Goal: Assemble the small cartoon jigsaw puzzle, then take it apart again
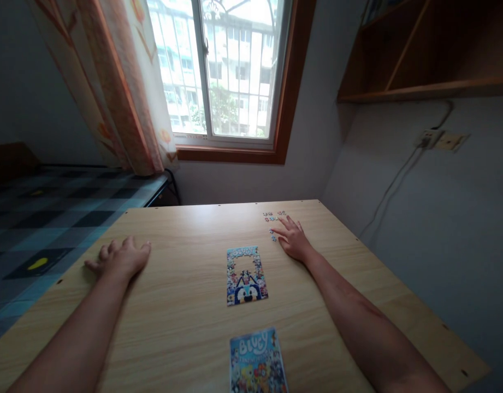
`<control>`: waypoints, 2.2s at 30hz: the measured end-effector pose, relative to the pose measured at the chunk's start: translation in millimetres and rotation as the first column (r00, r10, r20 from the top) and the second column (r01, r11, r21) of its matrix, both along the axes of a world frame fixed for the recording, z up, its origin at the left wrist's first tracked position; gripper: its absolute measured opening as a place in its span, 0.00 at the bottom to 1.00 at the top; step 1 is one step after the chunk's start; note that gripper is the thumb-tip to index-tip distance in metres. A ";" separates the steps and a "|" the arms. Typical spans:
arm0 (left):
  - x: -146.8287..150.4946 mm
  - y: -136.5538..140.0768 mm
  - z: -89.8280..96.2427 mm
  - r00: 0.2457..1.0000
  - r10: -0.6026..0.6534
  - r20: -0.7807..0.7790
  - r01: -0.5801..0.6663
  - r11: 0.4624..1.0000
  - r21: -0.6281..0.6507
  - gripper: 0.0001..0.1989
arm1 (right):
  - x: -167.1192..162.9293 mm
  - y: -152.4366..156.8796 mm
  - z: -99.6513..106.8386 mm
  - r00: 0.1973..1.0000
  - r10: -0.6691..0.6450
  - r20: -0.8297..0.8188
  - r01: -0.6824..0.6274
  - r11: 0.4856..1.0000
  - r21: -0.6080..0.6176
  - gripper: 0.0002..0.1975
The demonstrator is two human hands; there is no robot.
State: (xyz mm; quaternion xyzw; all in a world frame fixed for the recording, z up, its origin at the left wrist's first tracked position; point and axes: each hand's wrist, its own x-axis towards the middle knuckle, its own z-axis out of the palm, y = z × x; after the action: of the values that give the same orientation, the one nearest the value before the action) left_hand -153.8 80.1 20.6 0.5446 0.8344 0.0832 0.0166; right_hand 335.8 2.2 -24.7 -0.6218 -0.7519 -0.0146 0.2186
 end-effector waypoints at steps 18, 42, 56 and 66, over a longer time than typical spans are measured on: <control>-88.7 -3.1 12.5 0.945 0.309 0.106 -0.303 0.950 -0.076 0.47 | -5.1 -16.9 1.7 0.995 -0.104 0.004 0.102 0.967 -0.232 0.34; -87.3 -8.4 15.2 0.960 0.277 0.025 -0.271 0.952 -0.142 0.42 | -4.3 -18.8 0.6 0.999 -0.009 -0.039 0.004 0.992 -0.127 0.20; -20.4 -22.9 20.8 0.983 -0.010 -0.184 0.055 0.970 0.238 0.35 | 1.2 -14.0 4.6 0.990 -0.008 -0.141 0.001 0.999 -0.049 0.10; 65.4 -35.3 14.4 0.755 -0.635 -0.165 0.626 0.772 -0.108 0.25 | 4.8 -16.7 3.4 0.983 0.076 -0.168 -0.077 0.997 0.002 0.12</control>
State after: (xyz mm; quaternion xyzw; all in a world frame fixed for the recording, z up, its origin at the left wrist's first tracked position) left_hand -88.5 44.8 34.9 0.7985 0.6015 0.0006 -0.0243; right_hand 340.6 -14.5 -21.4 -0.5921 -0.7541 0.0480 0.2799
